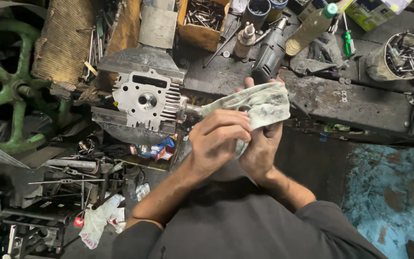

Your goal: The person sits on the floor of a repair workshop and works on a motorcycle engine cylinder head. They use a power drill to work on the head, fit a valve component into it, wipe the head and parts with a cloth, and press the valve into place by hand.

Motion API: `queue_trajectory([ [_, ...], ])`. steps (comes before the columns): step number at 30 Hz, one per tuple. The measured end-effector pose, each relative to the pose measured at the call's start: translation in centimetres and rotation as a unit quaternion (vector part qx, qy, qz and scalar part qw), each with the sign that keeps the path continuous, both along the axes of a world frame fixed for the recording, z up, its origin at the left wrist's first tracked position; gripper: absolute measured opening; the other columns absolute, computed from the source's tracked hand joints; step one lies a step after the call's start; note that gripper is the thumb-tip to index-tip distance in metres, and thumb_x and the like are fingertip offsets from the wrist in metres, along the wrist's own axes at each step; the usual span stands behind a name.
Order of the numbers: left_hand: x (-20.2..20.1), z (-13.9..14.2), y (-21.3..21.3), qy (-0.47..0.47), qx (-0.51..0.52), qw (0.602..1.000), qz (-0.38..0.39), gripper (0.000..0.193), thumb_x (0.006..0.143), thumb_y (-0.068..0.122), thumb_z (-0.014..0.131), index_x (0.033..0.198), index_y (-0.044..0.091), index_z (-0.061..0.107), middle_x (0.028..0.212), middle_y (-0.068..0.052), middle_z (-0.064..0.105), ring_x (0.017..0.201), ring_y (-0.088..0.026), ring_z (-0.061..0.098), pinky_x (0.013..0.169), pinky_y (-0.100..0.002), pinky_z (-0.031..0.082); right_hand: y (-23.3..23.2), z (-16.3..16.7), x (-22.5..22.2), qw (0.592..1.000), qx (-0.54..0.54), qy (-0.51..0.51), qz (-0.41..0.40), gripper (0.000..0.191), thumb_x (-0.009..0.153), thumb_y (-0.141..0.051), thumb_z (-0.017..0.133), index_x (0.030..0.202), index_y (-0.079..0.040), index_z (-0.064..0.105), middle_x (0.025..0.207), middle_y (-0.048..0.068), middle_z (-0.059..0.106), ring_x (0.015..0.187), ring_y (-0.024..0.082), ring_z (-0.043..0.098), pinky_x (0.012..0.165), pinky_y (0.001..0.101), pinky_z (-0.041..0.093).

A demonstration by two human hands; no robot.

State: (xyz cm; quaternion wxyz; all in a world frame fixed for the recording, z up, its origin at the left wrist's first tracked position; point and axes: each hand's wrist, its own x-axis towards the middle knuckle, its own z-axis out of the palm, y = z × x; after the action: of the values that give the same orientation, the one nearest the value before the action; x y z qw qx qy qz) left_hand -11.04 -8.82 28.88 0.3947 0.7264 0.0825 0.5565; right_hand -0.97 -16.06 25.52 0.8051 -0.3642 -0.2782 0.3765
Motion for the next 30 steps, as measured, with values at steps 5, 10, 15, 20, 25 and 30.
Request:
queue_trajectory([
  [5, -0.8, 0.2, 0.6, 0.013, 0.008, 0.991, -0.132, 0.028, 0.075, -0.013, 0.065, 0.099, 0.002, 0.066, 0.103, -0.011, 0.070, 0.107, -0.030, 0.072, 0.105, -0.045, 0.062, 0.0, -1.4, 1.5, 0.997, -0.026, -0.010, 0.078, 0.060, 0.110, -0.016, 0.056, 0.162, -0.006, 0.027, 0.166, 0.015, 0.040, 0.150, 0.025, 0.049, 0.128, 0.0413, 0.041],
  [10, -0.5, -0.7, 0.4, -0.031, 0.045, 0.995, -0.079, 0.026, 0.082, -0.014, 0.071, 0.102, 0.002, 0.066, 0.104, -0.012, 0.069, 0.103, -0.032, 0.071, 0.099, -0.045, 0.062, -0.3, -2.7, 3.4, 0.950, -0.028, 0.226, 0.213, 0.057, 0.118, -0.040, 0.036, 0.154, 0.003, 0.044, 0.138, 0.015, 0.060, 0.125, 0.026, 0.060, 0.110, 0.0414, 0.048],
  [15, -0.1, -1.9, 0.4, -0.031, 0.042, 0.997, 0.058, 0.030, 0.082, -0.010, 0.078, 0.101, 0.006, 0.061, 0.105, -0.010, 0.067, 0.101, -0.030, 0.069, 0.092, -0.041, 0.064, -0.9, -4.0, 2.1, 0.947, -0.073, 0.267, 0.162, 0.051, 0.107, -0.036, 0.032, 0.142, -0.002, 0.048, 0.128, 0.010, 0.062, 0.117, 0.021, 0.062, 0.102, 0.0350, 0.051],
  [20, -0.4, -1.7, 0.4, 0.007, 0.017, 0.999, 0.049, 0.033, 0.081, -0.012, 0.078, 0.105, 0.005, 0.062, 0.108, -0.010, 0.067, 0.106, -0.030, 0.069, 0.093, -0.040, 0.061, -0.7, -4.9, 0.5, 0.965, -0.063, 0.239, 0.093, 0.034, 0.104, -0.006, 0.047, 0.138, -0.004, 0.051, 0.125, 0.007, 0.062, 0.114, 0.015, 0.062, 0.097, 0.0286, 0.052],
  [25, -0.4, -1.1, 0.1, 0.015, 0.005, 0.998, 0.055, 0.034, 0.077, -0.012, 0.079, 0.103, 0.005, 0.065, 0.106, -0.009, 0.069, 0.103, -0.027, 0.072, 0.093, -0.038, 0.062, -0.3, -5.3, 0.3, 0.976, -0.013, 0.193, 0.094, 0.015, 0.119, -0.016, 0.054, 0.121, -0.002, 0.059, 0.111, 0.003, 0.063, 0.097, 0.010, 0.062, 0.085, 0.0257, 0.052],
  [30, -0.1, -1.0, 0.0, 0.018, -0.014, 0.998, 0.054, 0.032, 0.073, -0.009, 0.079, 0.100, 0.004, 0.069, 0.105, -0.008, 0.071, 0.102, -0.025, 0.073, 0.092, -0.037, 0.062, -0.2, -5.3, 0.1, 0.987, -0.060, 0.141, 0.052, 0.017, 0.108, -0.018, 0.054, 0.112, -0.004, 0.062, 0.104, 0.001, 0.065, 0.092, 0.008, 0.062, 0.081, 0.0242, 0.053],
])
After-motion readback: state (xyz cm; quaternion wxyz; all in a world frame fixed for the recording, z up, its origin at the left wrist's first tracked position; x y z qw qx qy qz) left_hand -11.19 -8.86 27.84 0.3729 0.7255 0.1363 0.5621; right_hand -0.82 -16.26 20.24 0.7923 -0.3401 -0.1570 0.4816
